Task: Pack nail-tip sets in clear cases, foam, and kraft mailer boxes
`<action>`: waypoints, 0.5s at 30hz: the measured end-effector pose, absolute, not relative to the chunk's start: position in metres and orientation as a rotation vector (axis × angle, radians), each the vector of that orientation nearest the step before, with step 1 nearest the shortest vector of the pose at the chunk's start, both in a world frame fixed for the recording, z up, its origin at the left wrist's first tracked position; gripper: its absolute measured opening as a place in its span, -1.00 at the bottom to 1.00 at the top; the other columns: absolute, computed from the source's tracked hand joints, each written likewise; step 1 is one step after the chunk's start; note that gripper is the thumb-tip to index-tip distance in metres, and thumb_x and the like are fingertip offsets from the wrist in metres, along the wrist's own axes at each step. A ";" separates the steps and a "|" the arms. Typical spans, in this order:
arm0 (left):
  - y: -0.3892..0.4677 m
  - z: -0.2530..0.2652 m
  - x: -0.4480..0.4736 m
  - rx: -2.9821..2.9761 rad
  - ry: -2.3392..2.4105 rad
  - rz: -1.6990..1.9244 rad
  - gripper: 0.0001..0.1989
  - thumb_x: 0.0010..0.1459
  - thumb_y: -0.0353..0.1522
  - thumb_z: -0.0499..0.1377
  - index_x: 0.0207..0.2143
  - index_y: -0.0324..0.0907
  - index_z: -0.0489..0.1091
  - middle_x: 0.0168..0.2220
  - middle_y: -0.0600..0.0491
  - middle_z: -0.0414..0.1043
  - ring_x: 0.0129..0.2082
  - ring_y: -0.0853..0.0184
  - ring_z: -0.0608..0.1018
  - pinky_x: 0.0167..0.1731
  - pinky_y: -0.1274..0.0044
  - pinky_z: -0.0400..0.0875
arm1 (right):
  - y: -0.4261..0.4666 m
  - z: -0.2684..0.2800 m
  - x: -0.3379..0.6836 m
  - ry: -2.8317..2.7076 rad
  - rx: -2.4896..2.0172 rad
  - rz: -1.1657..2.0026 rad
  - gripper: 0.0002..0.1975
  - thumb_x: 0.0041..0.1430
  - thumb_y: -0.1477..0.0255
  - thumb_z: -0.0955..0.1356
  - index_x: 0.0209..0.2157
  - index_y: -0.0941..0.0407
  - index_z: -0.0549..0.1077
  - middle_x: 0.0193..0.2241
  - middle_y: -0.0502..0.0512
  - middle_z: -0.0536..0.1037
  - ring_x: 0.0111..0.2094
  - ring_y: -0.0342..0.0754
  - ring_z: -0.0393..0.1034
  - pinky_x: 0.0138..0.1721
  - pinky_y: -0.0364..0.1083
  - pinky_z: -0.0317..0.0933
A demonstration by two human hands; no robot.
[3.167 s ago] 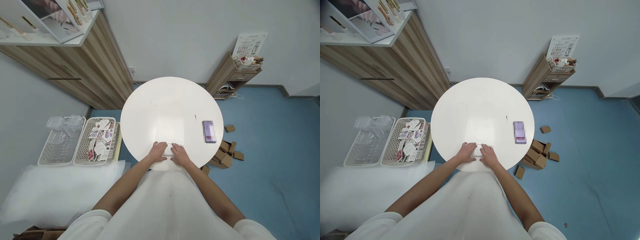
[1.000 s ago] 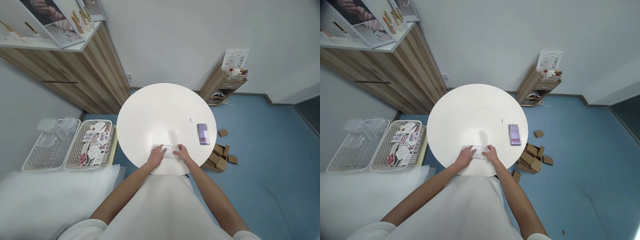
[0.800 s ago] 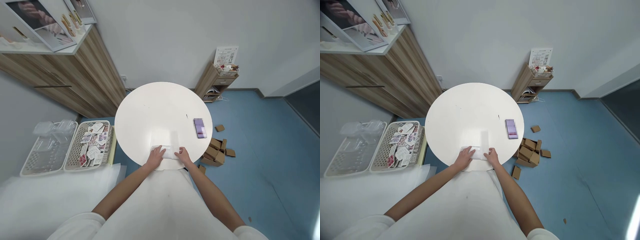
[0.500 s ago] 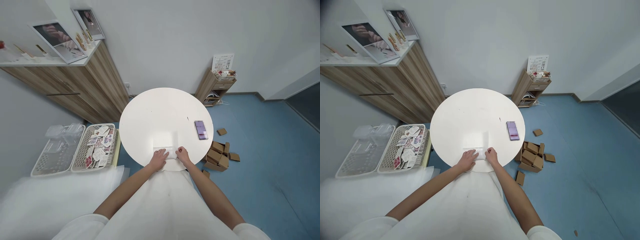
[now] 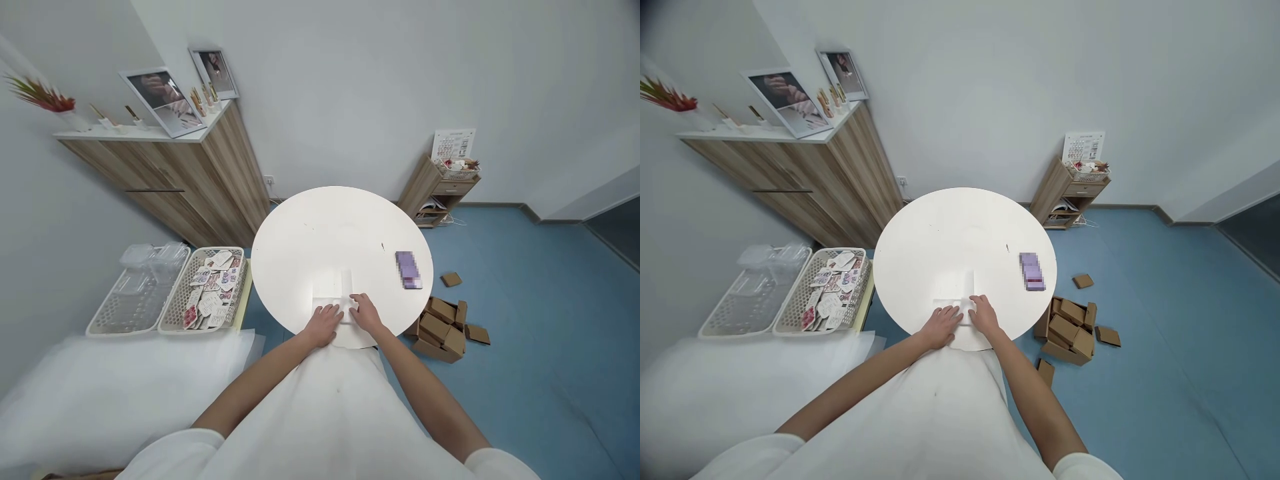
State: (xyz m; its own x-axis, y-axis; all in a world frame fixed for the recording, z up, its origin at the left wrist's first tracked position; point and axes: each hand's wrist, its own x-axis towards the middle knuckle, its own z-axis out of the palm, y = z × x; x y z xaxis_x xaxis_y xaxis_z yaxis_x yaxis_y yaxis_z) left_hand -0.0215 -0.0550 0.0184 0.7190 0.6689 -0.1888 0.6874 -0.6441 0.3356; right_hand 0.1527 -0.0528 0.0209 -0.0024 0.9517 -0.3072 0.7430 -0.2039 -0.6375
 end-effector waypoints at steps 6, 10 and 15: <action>-0.061 0.006 -0.040 2.188 1.405 0.116 -0.49 -0.01 -0.31 0.06 0.04 -0.08 0.07 0.17 -0.08 -0.06 0.14 0.11 0.04 0.00 0.27 0.04 | -0.057 0.022 0.138 -2.197 -2.013 0.874 -0.46 -0.02 0.43 0.31 0.03 0.02 0.13 0.04 0.18 0.08 -0.21 -0.02 0.32 -0.27 -0.10 0.17; -0.063 -0.008 -0.058 1.625 1.858 0.226 -0.38 0.01 -0.22 0.03 0.09 -0.27 -0.06 0.13 -0.24 -0.02 0.13 0.09 0.08 -0.04 0.29 0.11 | -0.057 0.021 0.123 -2.169 -2.044 0.878 -0.46 -0.02 0.42 0.30 0.03 0.03 0.10 0.05 0.20 0.05 -0.22 -0.03 0.33 -0.28 -0.11 0.16; -0.056 -0.013 -0.071 1.342 1.871 0.368 -0.31 -0.04 -0.10 0.07 0.07 -0.25 -0.06 0.06 -0.23 0.10 -0.02 0.22 0.33 -0.23 0.50 0.31 | -0.061 0.018 0.105 -2.208 -1.931 0.979 -0.46 -0.04 0.42 0.32 0.01 0.01 0.12 0.05 0.17 0.06 -0.26 -0.05 0.33 -0.31 -0.11 0.16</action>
